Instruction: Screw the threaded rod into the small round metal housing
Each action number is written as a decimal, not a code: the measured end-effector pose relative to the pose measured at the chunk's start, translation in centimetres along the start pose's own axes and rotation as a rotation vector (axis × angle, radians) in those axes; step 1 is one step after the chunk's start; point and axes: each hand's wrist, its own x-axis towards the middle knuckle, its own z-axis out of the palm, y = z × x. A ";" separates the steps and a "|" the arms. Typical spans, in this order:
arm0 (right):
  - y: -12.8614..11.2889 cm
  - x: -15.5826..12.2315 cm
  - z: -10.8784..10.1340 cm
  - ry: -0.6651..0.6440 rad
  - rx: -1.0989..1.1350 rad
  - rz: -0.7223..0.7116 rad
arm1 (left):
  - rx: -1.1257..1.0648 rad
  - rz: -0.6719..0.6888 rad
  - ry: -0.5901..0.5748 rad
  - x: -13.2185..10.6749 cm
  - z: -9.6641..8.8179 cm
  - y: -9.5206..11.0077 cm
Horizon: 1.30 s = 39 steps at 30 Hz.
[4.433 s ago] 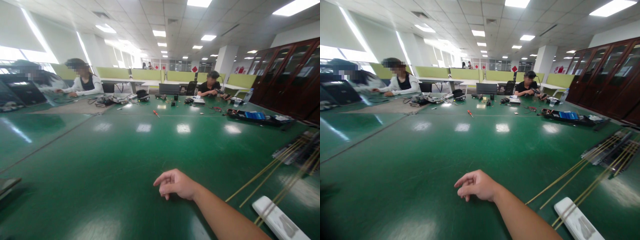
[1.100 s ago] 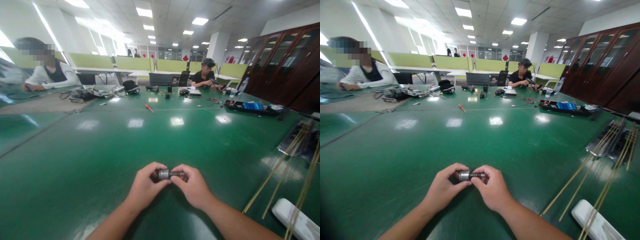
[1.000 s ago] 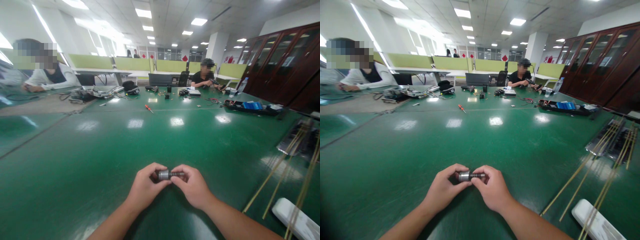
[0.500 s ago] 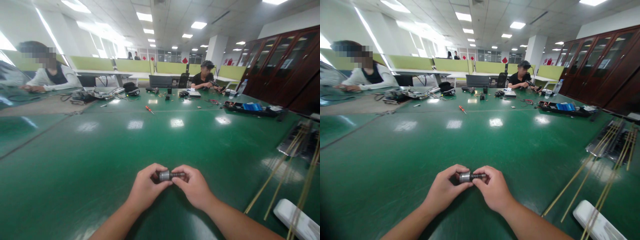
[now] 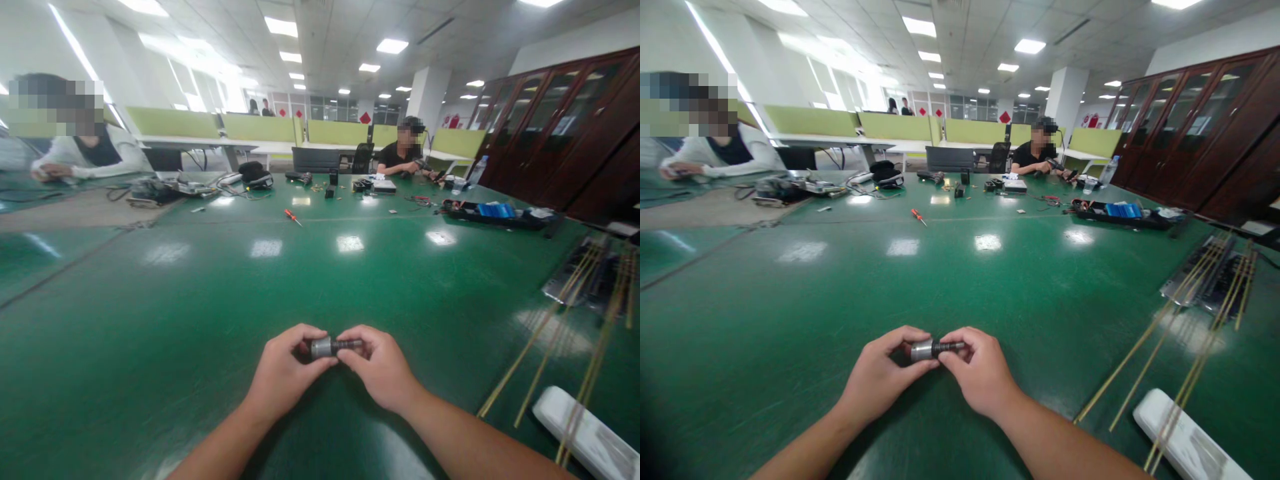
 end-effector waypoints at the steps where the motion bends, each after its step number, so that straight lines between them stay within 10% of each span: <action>1: 0.0 0.0 0.0 0.000 0.001 -0.003 | 0.000 -0.001 0.002 0.0 0.0 0.0; 39: 0.5 -0.1 -0.1 -0.004 0.006 0.041 | 0.018 0.037 0.041 -0.1 -0.1 -0.6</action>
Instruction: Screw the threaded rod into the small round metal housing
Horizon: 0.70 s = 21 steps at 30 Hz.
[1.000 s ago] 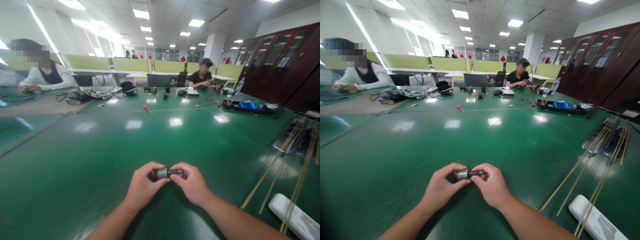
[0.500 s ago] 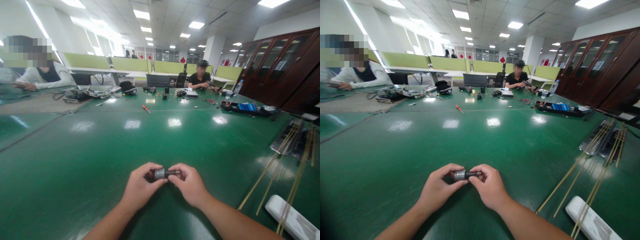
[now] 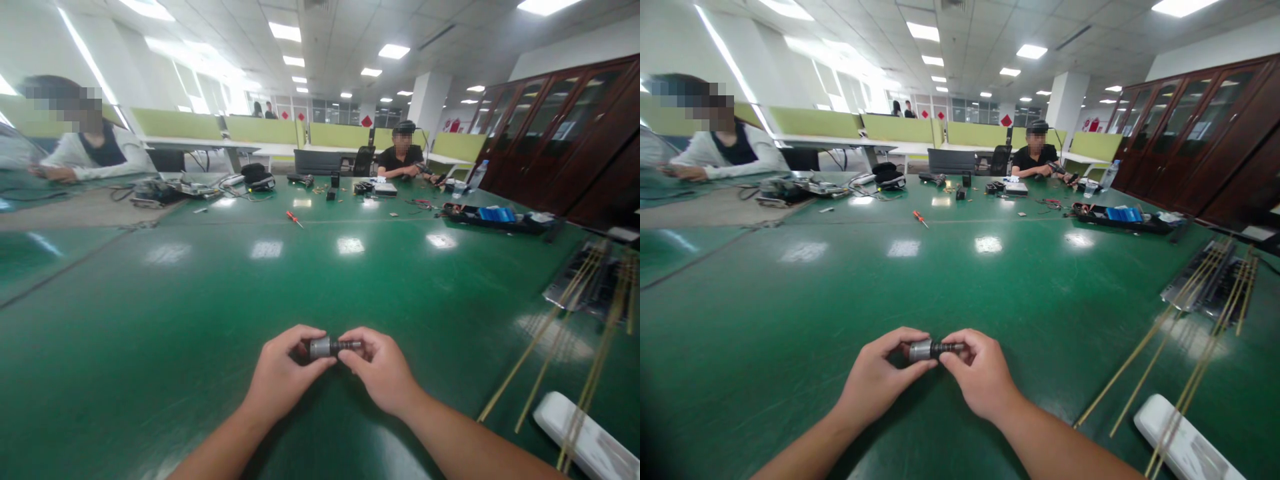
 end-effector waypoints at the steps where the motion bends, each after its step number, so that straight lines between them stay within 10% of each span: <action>1: 0.0 0.0 0.0 -0.001 0.003 0.002 | 0.000 0.000 0.001 0.0 0.0 -0.1; 21: -0.4 0.0 0.0 -0.005 0.010 0.021 | -0.022 -0.004 0.022 0.0 -0.1 0.4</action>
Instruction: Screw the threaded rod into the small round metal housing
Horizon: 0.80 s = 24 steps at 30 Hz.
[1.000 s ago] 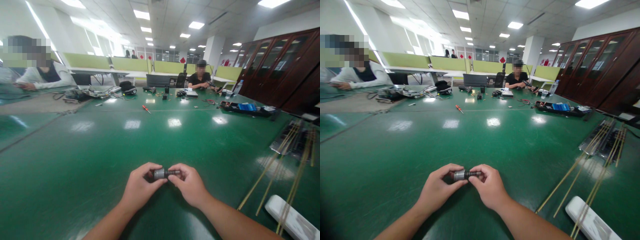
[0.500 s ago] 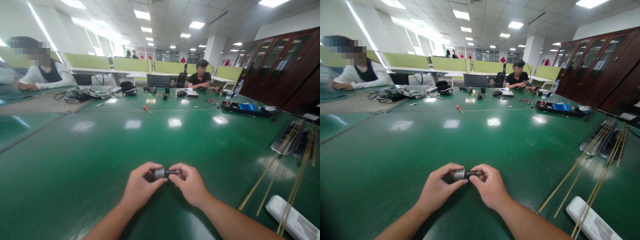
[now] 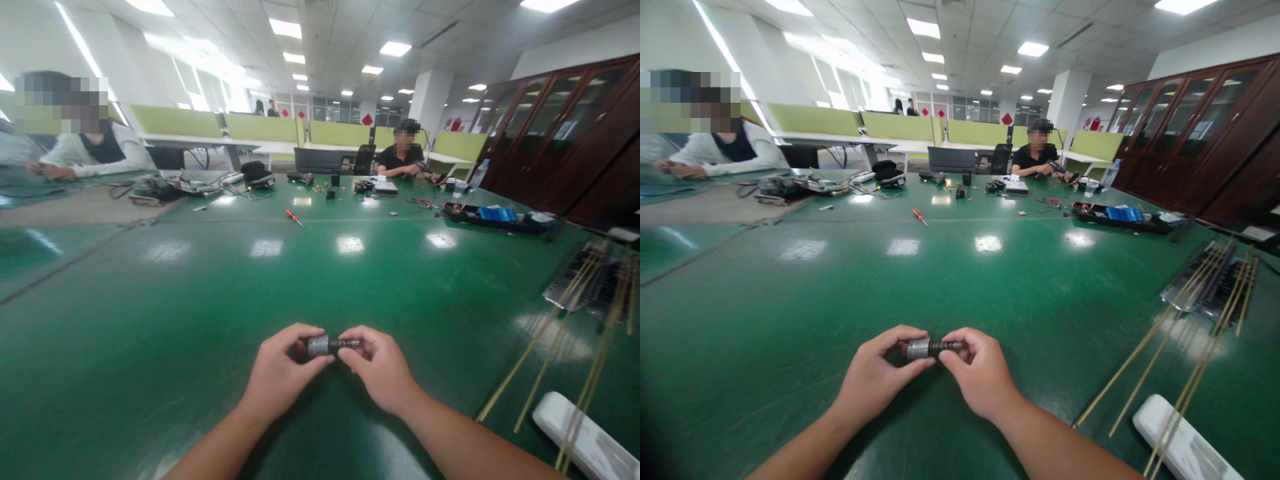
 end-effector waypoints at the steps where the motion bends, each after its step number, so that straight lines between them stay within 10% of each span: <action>1: -0.1 0.0 0.0 0.000 0.000 0.000 | -0.004 -0.002 0.001 0.0 0.0 0.0; 24: -0.2 0.0 -0.2 -0.027 0.031 0.011 | -0.010 -0.001 0.003 0.0 -0.1 -0.2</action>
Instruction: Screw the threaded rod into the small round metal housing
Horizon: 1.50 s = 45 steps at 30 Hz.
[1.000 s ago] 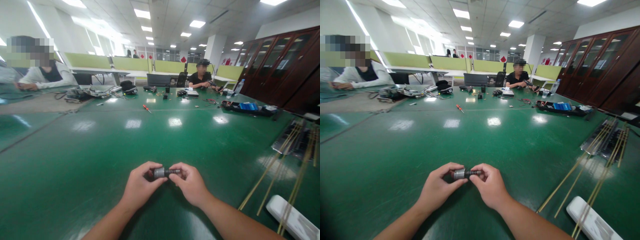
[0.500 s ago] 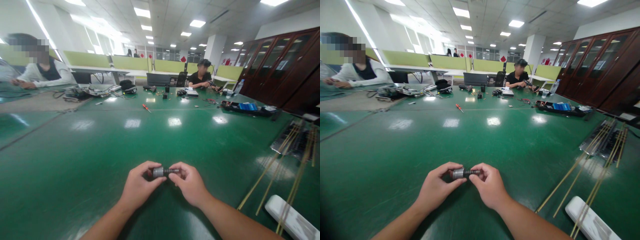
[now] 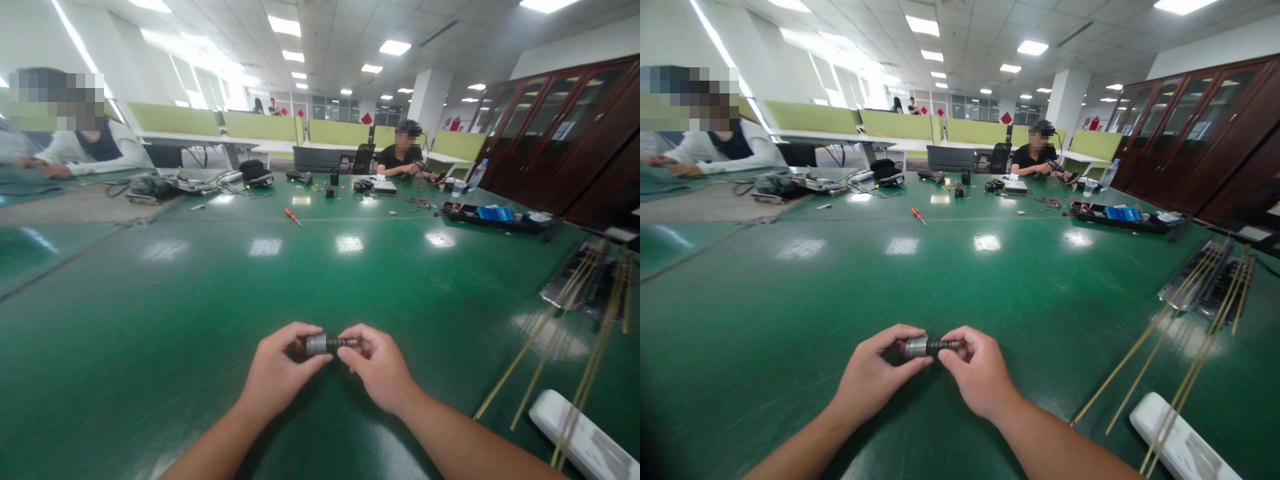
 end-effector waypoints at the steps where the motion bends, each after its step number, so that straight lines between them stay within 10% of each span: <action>1: 0.0 0.0 0.0 0.000 0.001 0.001 | 0.001 0.000 0.001 0.0 0.0 0.0; 45: -0.1 -0.2 0.1 0.020 0.067 0.006 | -0.022 -0.033 -0.004 0.0 0.0 -0.4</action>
